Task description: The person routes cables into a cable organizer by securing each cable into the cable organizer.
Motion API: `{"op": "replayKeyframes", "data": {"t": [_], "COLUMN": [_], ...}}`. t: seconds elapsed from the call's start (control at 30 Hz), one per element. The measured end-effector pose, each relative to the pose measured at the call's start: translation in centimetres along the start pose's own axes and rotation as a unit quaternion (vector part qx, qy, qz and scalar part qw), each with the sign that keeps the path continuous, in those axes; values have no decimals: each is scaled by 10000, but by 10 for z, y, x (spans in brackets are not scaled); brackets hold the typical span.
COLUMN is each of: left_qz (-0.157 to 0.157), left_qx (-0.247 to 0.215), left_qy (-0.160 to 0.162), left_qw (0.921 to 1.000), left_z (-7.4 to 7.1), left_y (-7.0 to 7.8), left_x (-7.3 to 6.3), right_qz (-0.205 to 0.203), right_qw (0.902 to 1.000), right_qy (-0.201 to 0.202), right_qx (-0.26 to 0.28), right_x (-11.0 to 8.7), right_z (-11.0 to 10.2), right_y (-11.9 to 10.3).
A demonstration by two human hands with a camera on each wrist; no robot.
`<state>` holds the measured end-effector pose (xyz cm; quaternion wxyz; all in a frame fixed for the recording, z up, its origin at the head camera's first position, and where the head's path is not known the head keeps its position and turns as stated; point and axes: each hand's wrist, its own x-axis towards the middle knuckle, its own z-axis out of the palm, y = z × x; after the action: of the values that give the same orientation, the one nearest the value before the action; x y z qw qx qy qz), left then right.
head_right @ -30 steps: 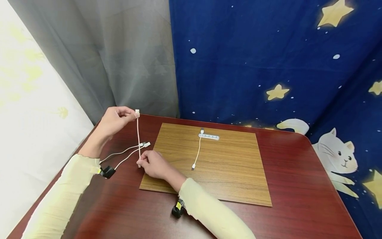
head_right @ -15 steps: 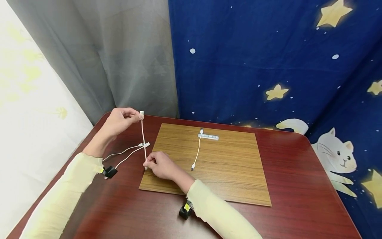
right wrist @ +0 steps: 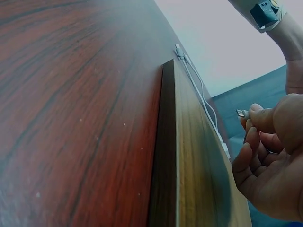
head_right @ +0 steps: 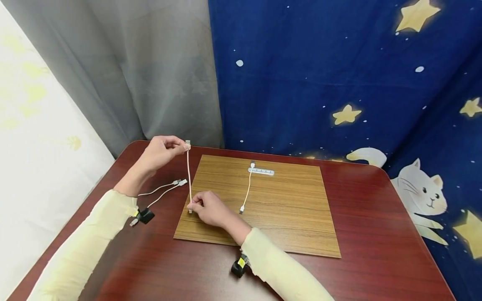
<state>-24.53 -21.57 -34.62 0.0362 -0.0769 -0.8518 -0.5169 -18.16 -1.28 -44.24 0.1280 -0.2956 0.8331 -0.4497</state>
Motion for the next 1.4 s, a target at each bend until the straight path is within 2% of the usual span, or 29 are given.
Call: {"op": "replayKeyframes", "data": {"t": [0.4,1.4], "left_qz": [-41,27], "left_qx": [-76,-248], "left_qy": [-118,-229], "left_qw": [9999,9994], "left_z": [17,44], "left_y": [5,22], "left_x": [3,19], "right_qz": [106,210], "right_qw": [9996,9982], "right_qy": [89,173], "right_qx": [-240,-526], "right_x": [-10,-31], "right_z": [-9,-36], "right_y": [5,8]}}
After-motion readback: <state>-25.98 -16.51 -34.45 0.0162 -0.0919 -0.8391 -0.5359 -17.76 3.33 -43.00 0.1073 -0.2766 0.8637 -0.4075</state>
